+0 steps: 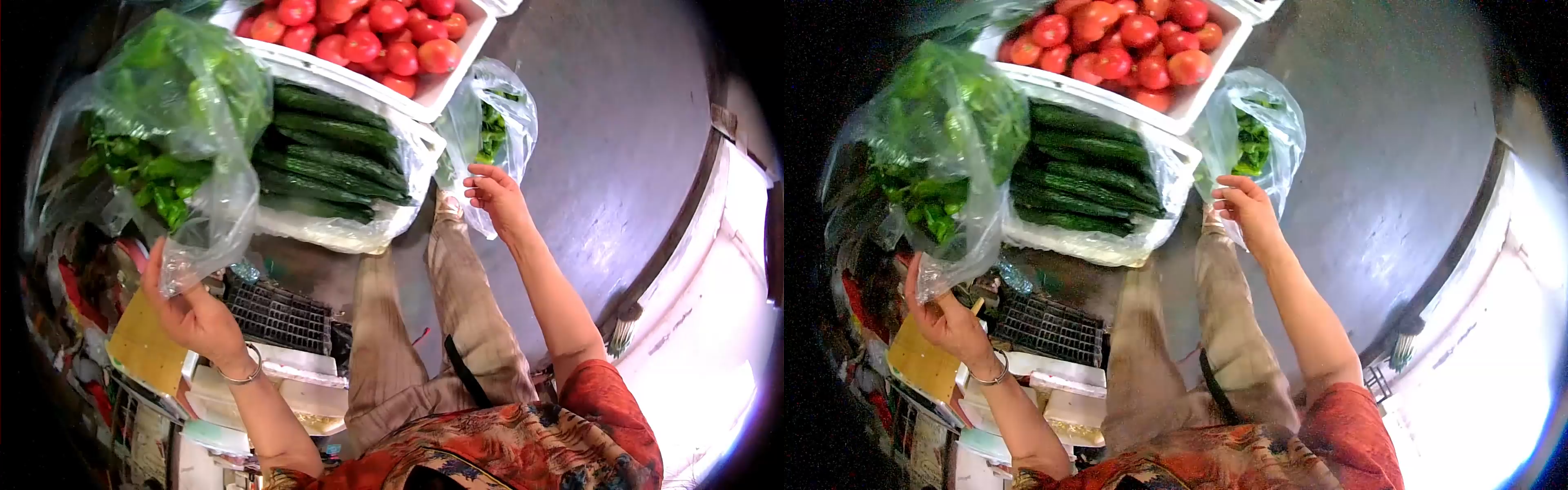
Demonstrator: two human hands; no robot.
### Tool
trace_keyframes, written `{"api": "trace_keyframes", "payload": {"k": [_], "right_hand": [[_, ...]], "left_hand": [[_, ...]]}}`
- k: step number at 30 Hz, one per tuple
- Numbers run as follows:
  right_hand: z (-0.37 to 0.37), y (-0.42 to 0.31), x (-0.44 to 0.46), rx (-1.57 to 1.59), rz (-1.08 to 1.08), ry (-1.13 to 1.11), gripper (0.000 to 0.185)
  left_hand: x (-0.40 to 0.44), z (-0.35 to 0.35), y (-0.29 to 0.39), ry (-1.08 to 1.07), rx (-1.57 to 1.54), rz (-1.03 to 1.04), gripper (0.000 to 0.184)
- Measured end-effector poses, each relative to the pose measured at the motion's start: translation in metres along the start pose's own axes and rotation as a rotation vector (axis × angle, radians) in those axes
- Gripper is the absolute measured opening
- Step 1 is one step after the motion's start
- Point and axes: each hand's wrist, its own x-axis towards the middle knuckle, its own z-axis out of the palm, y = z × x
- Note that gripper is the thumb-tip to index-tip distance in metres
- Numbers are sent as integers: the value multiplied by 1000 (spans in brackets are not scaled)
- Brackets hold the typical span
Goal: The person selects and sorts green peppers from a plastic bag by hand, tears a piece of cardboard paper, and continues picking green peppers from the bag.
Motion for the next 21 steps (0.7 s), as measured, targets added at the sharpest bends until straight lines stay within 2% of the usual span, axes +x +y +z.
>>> {"api": "trace_keyframes", "payload": {"k": [1, 5, 6, 10, 13, 15, 16, 18, 19, 20, 21], "right_hand": [[-19, 10, 12, -46, 20, 57, 28], [-65, 25, 63, -134, 51, 102, 37], [-71, 23, 76, -129, 60, 107, 37], [-89, 21, 128, -280, 52, 47, 52], [-103, 25, 167, -305, 65, 34, 59], [-114, 28, 181, -322, 67, 21, 63], [-116, 24, 184, -381, 93, 27, 66], [-127, 14, 188, -443, 120, 26, 79], [-138, 11, 192, -443, 124, 27, 79], [-150, 7, 199, -537, -52, 102, 84], [-164, 5, 207, -629, -230, 176, 90]], "left_hand": [[-4, 10, 3, 46, -5, 18, 37], [-17, 42, 8, -9, 12, 36, 48], [-19, 50, 12, 22, 181, 109, 51], [-38, 85, 22, 1, 358, 255, 54], [-50, 128, 32, -20, 340, 362, 52], [-61, 154, 49, -223, 358, 416, 46], [-72, 178, 55, -348, 138, 322, 38], [-93, 229, 76, -717, -61, 211, 40], [-101, 260, 85, -874, -175, 228, 41], [-125, 294, 77, -865, -329, 229, 39], [-129, 321, 80, -1017, -293, 198, 36]]}}
